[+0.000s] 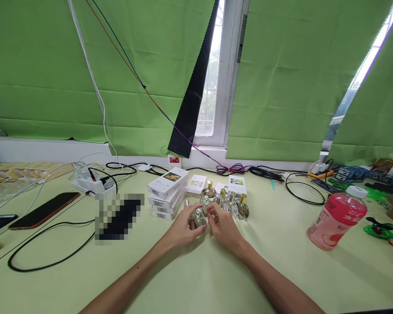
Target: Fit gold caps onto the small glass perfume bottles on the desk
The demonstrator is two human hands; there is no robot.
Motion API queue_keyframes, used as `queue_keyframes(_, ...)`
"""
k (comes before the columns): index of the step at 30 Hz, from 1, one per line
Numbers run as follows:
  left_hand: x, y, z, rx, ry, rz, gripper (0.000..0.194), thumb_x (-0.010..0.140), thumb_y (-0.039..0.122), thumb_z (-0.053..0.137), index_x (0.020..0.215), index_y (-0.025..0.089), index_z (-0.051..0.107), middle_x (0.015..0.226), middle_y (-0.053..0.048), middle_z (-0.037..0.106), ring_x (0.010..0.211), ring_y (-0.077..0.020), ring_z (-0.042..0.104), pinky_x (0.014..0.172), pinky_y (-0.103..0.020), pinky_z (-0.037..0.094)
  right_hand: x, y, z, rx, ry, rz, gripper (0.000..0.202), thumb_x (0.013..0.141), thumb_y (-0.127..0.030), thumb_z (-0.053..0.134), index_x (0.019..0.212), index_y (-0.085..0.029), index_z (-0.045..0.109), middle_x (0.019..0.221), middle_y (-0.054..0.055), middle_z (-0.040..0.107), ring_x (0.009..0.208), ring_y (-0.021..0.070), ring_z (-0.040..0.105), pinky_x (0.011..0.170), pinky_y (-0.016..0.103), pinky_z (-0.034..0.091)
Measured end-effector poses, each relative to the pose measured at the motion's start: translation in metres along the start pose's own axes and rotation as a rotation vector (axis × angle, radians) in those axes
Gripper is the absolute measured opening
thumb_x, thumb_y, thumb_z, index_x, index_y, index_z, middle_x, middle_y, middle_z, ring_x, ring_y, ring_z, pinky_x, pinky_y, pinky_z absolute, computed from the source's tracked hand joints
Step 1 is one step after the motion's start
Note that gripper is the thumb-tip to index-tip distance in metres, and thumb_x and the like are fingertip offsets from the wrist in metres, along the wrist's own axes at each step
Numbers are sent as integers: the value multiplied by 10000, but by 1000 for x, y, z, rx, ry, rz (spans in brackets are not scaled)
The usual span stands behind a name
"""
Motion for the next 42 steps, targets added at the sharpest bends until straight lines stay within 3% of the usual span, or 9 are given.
queue_keyframes(8,-5,1,11,-122,-108,-44,700,709,175,589,1382,225,404,999,-34,614,681,-109,592,574,-212,483,0,-2,-2,8,-3,-2,115,932,-173,426,979,-219,520,950,33,672,511,107,567,490,224,413)
queue_keyframes(16,-3,-5,9,-57,-21,31,572,775,184,545,1331,249,426,1265,-90,543,637,-72,565,572,-221,491,1,-4,-5,19,20,27,154,990,-281,400,991,-219,541,962,45,682,561,129,610,509,236,435)
queue_keyframes(25,0,-4,0,23,45,31,481,824,303,577,1281,250,438,1279,-86,555,522,-62,545,508,-240,460,1,-8,-8,40,19,60,196,1001,-369,410,1034,-223,536,996,56,698,714,176,682,535,247,456)
queue_keyframes(30,0,-1,-4,155,91,61,494,803,243,564,1282,226,442,1234,-75,583,513,-74,542,590,-284,505,0,-8,-9,44,29,81,208,995,-389,418,1038,-226,541,1021,59,703,725,182,690,529,250,457)
queue_keyframes(33,0,1,-11,275,150,87,500,772,164,533,1266,205,465,1230,-85,587,610,-115,594,718,-333,533,1,-7,-9,43,33,82,212,993,-392,421,1044,-226,541,1020,60,702,705,178,685,521,248,453)
queue_keyframes(36,0,-1,-18,372,210,94,497,791,127,488,1283,197,472,1254,-109,574,899,-208,646,871,-384,517,1,-7,-8,23,29,79,211,992,-387,420,1050,-222,539,1013,60,695,640,161,661,510,245,444)
queue_keyframes(38,0,-5,-21,403,235,88,484,811,121,474,1290,190,476,1271,-120,564,1089,-254,602,946,-407,491,1,-6,-8,7,30,74,210,991,-382,420,1057,-221,538,1018,60,690,566,139,625,506,247,439)
queue_keyframes(42,0,-14,-21,450,249,74,467,826,113,464,1288,178,486,1246,-130,575,1143,-279,577,956,-425,488,0,-4,-6,-26,32,62,203,983,-375,441,1084,-223,530,1057,64,682,455,100,539,513,257,439)
Point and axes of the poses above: each hand's wrist, its own x-axis towards the middle knuckle, its own z-axis out of the palm, y = z × x, the point moved 10 cm from there along x, towards the middle knuckle
